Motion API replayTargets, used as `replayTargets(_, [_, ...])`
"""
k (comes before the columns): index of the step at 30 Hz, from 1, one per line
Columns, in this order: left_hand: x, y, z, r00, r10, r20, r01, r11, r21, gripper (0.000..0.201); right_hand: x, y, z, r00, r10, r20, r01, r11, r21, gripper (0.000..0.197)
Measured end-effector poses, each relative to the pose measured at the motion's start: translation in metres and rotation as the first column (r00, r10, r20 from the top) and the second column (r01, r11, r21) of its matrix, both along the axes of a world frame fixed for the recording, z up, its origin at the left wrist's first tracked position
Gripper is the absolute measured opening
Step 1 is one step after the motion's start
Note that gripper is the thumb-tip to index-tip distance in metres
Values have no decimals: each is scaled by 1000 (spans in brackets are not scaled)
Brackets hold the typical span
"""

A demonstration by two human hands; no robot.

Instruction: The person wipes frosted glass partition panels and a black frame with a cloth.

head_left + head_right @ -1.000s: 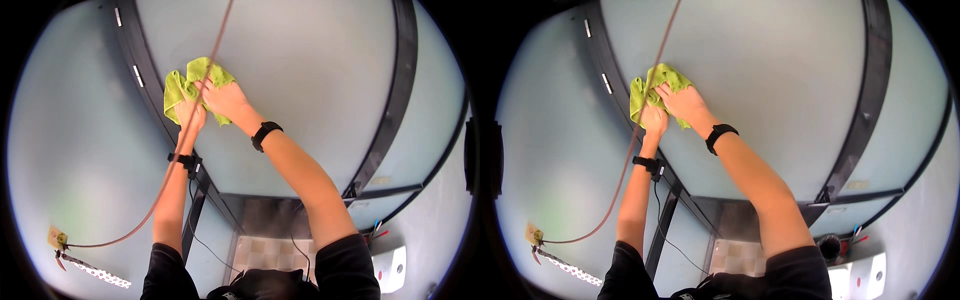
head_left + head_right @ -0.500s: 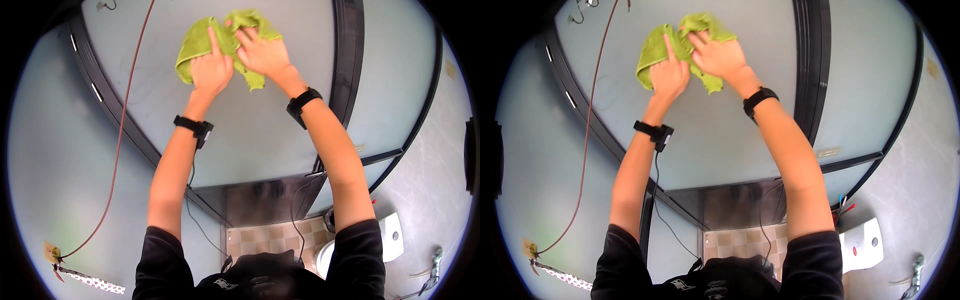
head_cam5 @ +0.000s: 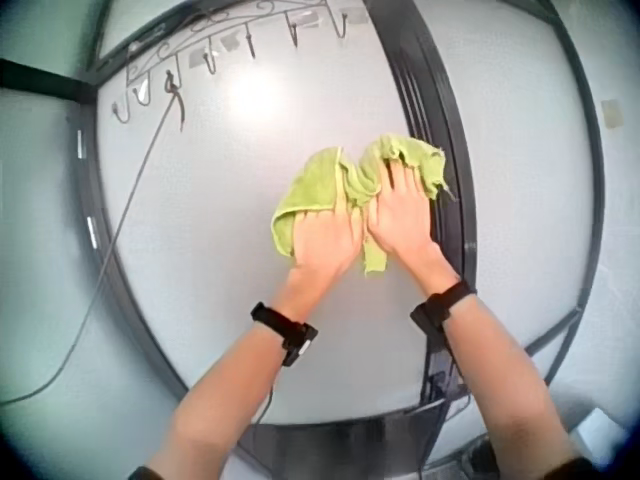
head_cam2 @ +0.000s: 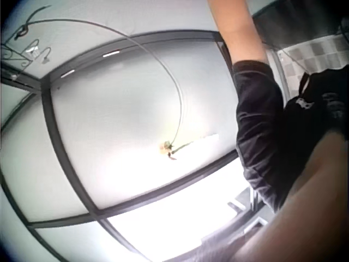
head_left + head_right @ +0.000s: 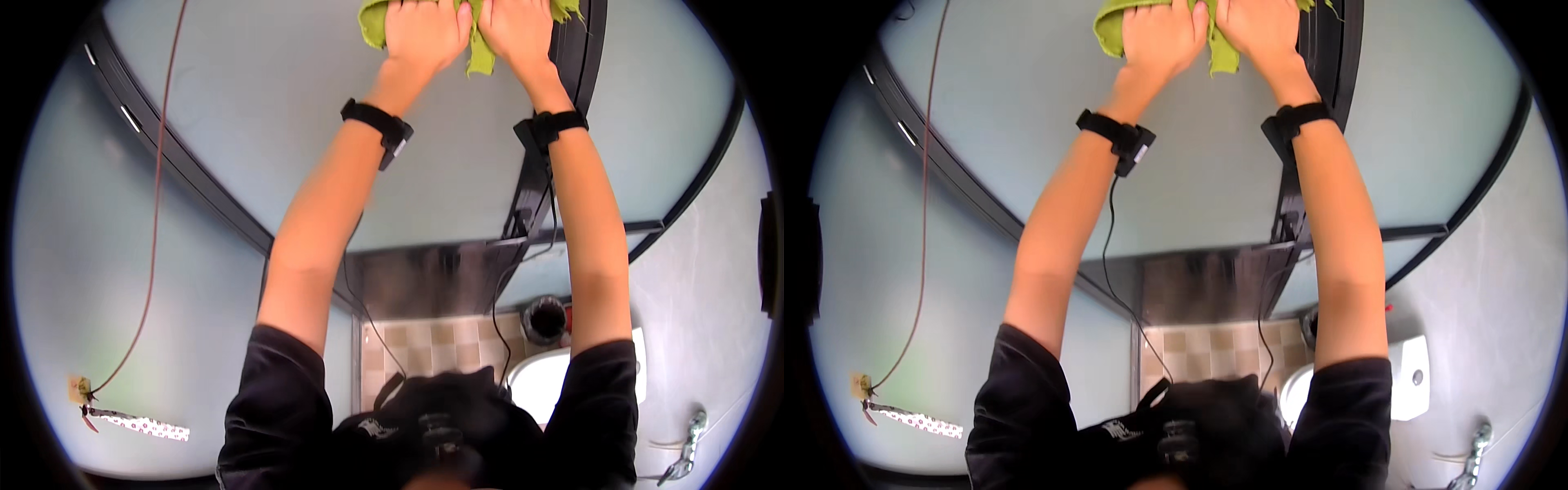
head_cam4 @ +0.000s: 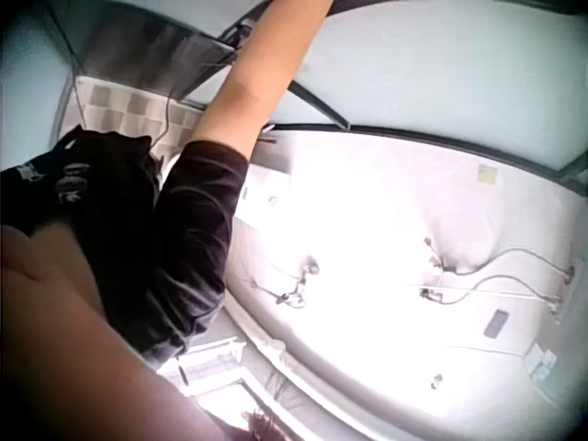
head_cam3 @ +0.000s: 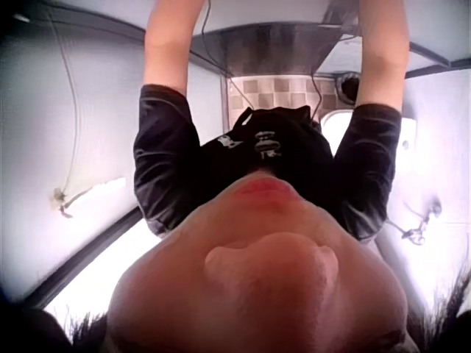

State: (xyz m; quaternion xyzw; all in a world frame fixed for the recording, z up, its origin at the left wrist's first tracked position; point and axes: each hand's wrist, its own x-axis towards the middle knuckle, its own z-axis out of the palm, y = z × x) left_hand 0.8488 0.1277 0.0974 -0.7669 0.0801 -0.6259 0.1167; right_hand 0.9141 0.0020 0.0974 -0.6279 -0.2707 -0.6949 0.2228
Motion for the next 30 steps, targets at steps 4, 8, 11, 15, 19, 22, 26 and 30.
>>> replayTargets(4, [2, 12, -44, 986, -77, 146, 61, 992, 114, 55, 0, 8, -48, 988, 12, -157, -15, 1000, -17, 56])
replayTargets(8, [-3, 4, -82, 993, 45, -110, -49, 998, -33, 56, -5, 3, -81, 956, 46, -288, -68, 995, -67, 56])
replayTargets(11, [-9, 10, -100, 912, 121, -391, -143, 989, -29, 54, -12, 1, -109, 971, -142, -192, 130, 989, -75, 55])
replayTargets(15, [-36, 4, -112, 806, 124, -579, -184, 982, -45, 69, -8, 4, -141, 943, -118, -312, 63, 981, -182, 73])
replayTargets(19, [-41, 38, -155, 942, -87, -323, 115, 991, 68, 69, -9, -5, -166, 984, -36, -175, 16, 993, -114, 72])
replayTargets(22, [-58, 72, -139, 996, -81, 33, 83, 996, -42, 70, -22, 32, -127, 977, 91, -191, -100, 994, -40, 60])
replayTargets(26, [-84, 143, -79, 988, 85, 131, -59, 979, -197, 67, -43, 113, -51, 993, 113, -34, -111, 993, 45, 54])
replayTargets(30, [-105, 200, -16, 939, 300, 171, -227, 910, -346, 60, -85, 191, 12, 999, -39, -14, 39, 999, 26, 45])
